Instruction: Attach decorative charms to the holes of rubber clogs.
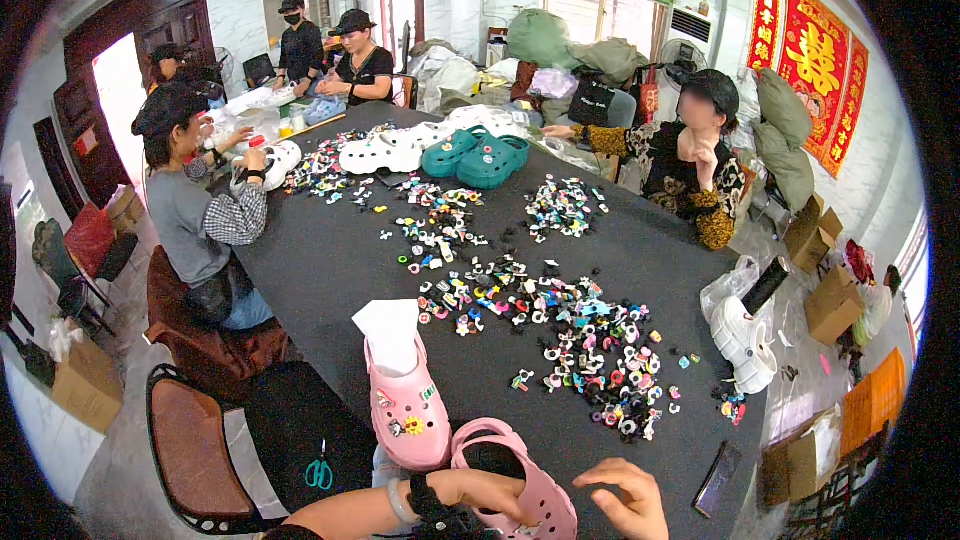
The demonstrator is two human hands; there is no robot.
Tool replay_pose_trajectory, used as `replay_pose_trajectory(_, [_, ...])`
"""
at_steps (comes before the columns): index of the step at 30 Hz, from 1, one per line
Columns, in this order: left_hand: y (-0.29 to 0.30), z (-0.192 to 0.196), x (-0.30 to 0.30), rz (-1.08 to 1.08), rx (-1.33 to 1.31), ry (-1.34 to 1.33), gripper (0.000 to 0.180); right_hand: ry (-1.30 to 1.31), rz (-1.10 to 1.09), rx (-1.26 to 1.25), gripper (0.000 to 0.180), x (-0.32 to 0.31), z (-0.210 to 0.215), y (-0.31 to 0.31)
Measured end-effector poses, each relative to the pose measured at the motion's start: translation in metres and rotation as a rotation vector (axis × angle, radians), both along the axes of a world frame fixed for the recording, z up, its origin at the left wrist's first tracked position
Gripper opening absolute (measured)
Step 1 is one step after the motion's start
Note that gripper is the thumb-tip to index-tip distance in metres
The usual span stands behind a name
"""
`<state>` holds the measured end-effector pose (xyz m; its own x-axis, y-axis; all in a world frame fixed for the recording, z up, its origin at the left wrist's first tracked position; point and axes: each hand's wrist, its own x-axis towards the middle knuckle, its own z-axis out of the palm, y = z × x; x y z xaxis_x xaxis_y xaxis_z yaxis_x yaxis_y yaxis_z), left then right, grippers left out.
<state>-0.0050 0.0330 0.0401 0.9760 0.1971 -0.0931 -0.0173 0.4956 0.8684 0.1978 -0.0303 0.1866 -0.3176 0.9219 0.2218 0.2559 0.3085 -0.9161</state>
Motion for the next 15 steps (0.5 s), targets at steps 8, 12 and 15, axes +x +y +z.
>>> replay_pose_trajectory(8, [0.023,0.034,0.006,-0.042,0.118,0.044,0.044,-0.061,-0.069,-0.163,0.033,0.002,-0.04,-0.03])
replay_pose_trajectory(12, [0.029,0.048,0.003,-0.052,0.163,0.085,0.046,0.014,-0.146,-0.133,0.04,-0.002,-0.047,-0.031])
replay_pose_trajectory(15, [0.021,0.061,-0.002,0.038,0.126,0.043,0.048,0.009,-0.151,-0.112,0.044,-0.001,-0.046,-0.03])
